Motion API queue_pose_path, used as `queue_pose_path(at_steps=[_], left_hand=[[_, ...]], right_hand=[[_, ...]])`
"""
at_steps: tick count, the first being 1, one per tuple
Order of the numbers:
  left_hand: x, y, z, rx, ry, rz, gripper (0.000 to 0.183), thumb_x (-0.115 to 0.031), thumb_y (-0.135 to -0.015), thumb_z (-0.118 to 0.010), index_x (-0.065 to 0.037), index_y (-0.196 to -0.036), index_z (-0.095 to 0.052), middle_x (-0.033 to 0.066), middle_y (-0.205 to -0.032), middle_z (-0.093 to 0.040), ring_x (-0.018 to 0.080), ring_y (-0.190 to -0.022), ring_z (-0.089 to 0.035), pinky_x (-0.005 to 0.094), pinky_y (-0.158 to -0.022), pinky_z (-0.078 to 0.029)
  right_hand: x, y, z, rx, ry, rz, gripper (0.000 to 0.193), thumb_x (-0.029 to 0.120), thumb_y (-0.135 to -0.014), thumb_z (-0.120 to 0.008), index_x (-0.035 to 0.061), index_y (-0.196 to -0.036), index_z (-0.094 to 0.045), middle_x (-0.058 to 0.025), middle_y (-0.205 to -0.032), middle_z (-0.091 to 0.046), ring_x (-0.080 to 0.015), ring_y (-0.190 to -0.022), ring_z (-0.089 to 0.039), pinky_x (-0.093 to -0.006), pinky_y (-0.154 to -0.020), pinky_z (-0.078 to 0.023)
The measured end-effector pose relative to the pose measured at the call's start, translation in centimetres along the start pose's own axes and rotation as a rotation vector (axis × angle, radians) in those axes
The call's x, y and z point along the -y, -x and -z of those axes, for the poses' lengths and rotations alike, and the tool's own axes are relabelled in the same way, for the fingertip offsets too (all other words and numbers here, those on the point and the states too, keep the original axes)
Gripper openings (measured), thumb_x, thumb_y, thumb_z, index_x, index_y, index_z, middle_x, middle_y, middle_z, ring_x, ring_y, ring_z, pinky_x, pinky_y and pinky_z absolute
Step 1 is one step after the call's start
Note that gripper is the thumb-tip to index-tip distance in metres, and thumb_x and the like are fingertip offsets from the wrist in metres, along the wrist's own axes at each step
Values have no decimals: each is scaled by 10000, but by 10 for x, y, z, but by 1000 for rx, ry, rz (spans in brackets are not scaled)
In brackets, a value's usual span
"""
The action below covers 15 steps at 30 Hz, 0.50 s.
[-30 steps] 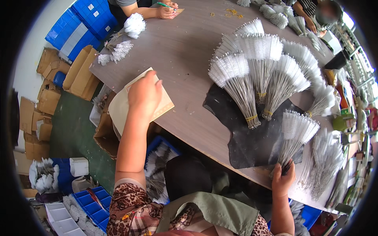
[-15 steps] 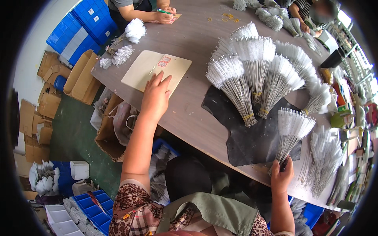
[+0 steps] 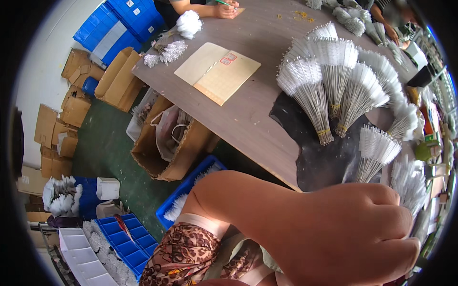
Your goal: The worker gathers a bundle of synthetic white brush fibers and secures them using wire and small scissors in a factory setting.
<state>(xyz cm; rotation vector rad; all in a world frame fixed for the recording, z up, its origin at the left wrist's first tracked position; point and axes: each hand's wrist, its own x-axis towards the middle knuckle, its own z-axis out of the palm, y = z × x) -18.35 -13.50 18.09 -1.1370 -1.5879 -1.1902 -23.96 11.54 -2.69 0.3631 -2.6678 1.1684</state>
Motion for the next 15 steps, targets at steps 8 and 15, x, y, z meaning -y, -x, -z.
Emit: queue_pose_path(at_steps=[8,15], left_hand=[[-38,1,-49,10,45,10,294,-325,-702,-666,-68,-784,-552,52,-662,-466,228,-576,-501,376,-511,-375],[-52,100,-66,-106,62,656,211,-143,-817,-690,-55,-992,-614,57,-759,-593,208,-569,-552,321,-525,-445]], right_hand=[[-8,0,8,-83,-122,-22,353,192,-848,-663,-37,-1101,-574,-99,-870,-661,-138,-764,-594,-286,-698,-475],[14,0,5,-128,-167,61,235,141,-855,-635,-28,-1011,-589,-48,-728,-601,-105,-639,-509,-269,-587,-433]])
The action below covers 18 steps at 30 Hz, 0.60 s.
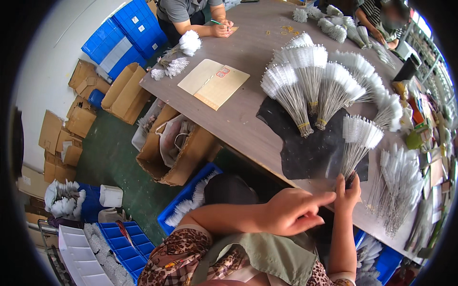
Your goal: The worker gathers a bundle of synthetic white brush fibers and secures them using wire and small scissors in a factory setting.
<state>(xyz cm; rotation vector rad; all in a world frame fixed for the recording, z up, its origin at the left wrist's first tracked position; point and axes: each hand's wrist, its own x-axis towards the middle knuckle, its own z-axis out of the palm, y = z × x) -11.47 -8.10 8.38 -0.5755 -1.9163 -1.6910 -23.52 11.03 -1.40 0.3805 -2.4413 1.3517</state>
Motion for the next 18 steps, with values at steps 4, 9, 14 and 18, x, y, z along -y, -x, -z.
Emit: queue_pose_path(at_steps=[4,9,14,18], left_hand=[[44,45,-30,-11,-132,247,277,-99,-815,-676,-48,-1065,-569,107,-673,-582,262,-597,-593,354,-554,-457],[71,69,-47,9,-161,241,199,-139,-831,-665,-32,-973,-575,116,-705,-604,274,-615,-601,355,-562,-464],[83,95,-45,42,-194,403,167,-145,-845,-665,-38,-955,-600,96,-690,-617,222,-601,-602,311,-565,-475],[92,105,-46,96,-228,475,184,-174,-851,-656,-36,-962,-604,101,-684,-617,223,-597,-596,324,-560,-466]], right_hand=[[6,-3,6,48,-98,-63,219,136,-854,-638,-24,-997,-592,-33,-703,-576,-92,-630,-488,-255,-578,-416],[-9,-1,4,35,-222,-111,189,126,-865,-628,-20,-981,-595,-2,-698,-554,-72,-636,-470,-241,-569,-399],[-3,0,3,67,-290,-129,173,129,-877,-620,-15,-969,-594,8,-719,-558,-59,-643,-477,-231,-571,-399],[-4,0,4,58,-343,-150,165,120,-879,-614,-16,-970,-592,3,-719,-561,-58,-645,-484,-226,-574,-401]])
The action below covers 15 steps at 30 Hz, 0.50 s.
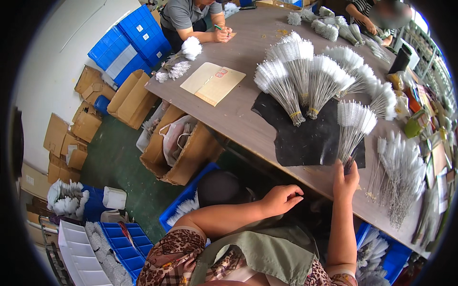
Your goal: The worker gathers a bundle of synthetic white brush fibers and secures them using wire and small scissors in a factory setting.
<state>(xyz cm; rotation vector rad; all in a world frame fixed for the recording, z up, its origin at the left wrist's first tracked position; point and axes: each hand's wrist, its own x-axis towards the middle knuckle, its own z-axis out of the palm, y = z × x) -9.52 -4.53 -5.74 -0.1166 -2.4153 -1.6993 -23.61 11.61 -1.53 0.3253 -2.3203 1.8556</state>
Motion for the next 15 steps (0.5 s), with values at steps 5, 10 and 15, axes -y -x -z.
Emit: queue_pose_path(at_steps=[5,10,15], left_hand=[[-9,-2,0,20,5,81,181,-171,-851,-654,-36,-963,-605,104,-683,-617,223,-595,-595,326,-563,-464],[-18,-2,-4,-13,108,22,173,-163,-859,-648,-29,-957,-600,100,-683,-620,212,-593,-594,326,-563,-464],[-32,2,-5,12,132,29,168,-153,-858,-646,-25,-953,-592,112,-677,-611,229,-588,-592,328,-557,-461]], right_hand=[[-1,-1,0,-10,16,14,159,106,-879,-616,-17,-975,-588,1,-719,-568,-58,-644,-488,-225,-576,-406],[3,4,0,0,13,22,166,111,-875,-623,-19,-973,-587,11,-702,-548,-57,-633,-474,-226,-567,-393],[-4,2,2,17,59,68,171,124,-874,-627,-19,-959,-590,28,-692,-526,-53,-623,-440,-224,-556,-370]])
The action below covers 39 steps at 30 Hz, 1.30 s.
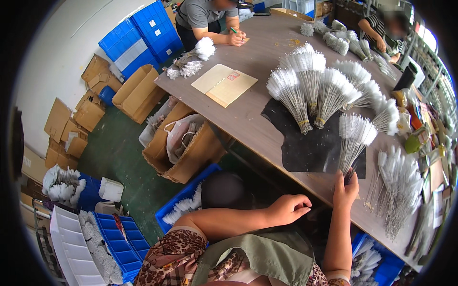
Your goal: The worker gathers a bundle of synthetic white brush fibers and secures them using wire and small scissors in a factory setting.
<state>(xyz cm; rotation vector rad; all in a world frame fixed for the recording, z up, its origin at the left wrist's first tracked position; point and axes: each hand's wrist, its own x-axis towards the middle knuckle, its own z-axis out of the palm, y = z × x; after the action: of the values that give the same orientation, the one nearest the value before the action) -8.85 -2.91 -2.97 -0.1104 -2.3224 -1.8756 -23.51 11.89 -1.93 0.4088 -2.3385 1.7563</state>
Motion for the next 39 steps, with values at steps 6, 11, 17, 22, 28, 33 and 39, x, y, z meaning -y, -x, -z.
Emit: queue_pose_path(at_steps=[6,11,17,22,28,33,39], left_hand=[[-1,5,2,-1,-70,-53,152,-153,-857,-645,-32,-933,-594,116,-675,-609,247,-592,-595,337,-551,-458],[30,5,0,-27,-117,27,157,-167,-854,-646,-36,-929,-605,121,-693,-620,258,-610,-603,352,-566,-464],[39,7,3,63,-162,127,180,-177,-852,-644,-34,-956,-608,120,-688,-620,266,-620,-602,364,-584,-468],[33,9,6,102,-202,107,196,-170,-833,-654,-30,-962,-611,133,-703,-632,287,-649,-618,384,-599,-479],[-19,-2,81,106,-122,100,294,-136,-833,-639,-53,-1114,-610,87,-727,-670,181,-660,-658,330,-634,-519],[0,-45,287,-710,-684,77,218,-202,-860,-572,-60,-1023,-598,180,-903,-651,340,-881,-638,399,-773,-503],[40,-84,485,-844,-1072,792,474,-173,-879,-495,-156,-1351,-446,214,-1202,-583,364,-1123,-554,425,-945,-431]], right_hand=[[8,4,-2,-49,-51,24,157,130,-875,-630,-8,-940,-593,37,-714,-532,-50,-632,-433,-219,-563,-366],[3,5,0,-62,-108,-3,144,133,-885,-627,-2,-918,-592,27,-720,-537,-52,-641,-443,-214,-572,-369],[5,4,-2,-76,-182,-2,146,131,-888,-626,-7,-920,-590,28,-716,-532,-55,-642,-448,-213,-575,-370],[-2,1,1,-39,-123,-38,143,128,-887,-624,-6,-925,-590,29,-718,-529,-58,-644,-451,-213,-584,-374],[-3,0,2,-9,-115,-41,164,157,-907,-609,-2,-937,-579,7,-755,-554,-72,-695,-494,-220,-645,-401],[3,2,1,-27,-188,-73,189,153,-909,-606,-12,-994,-576,-21,-827,-587,-87,-739,-546,-228,-676,-452],[-6,0,5,-21,-145,-94,186,115,-925,-553,-14,-1059,-553,-33,-899,-576,-105,-801,-552,-247,-732,-460]])
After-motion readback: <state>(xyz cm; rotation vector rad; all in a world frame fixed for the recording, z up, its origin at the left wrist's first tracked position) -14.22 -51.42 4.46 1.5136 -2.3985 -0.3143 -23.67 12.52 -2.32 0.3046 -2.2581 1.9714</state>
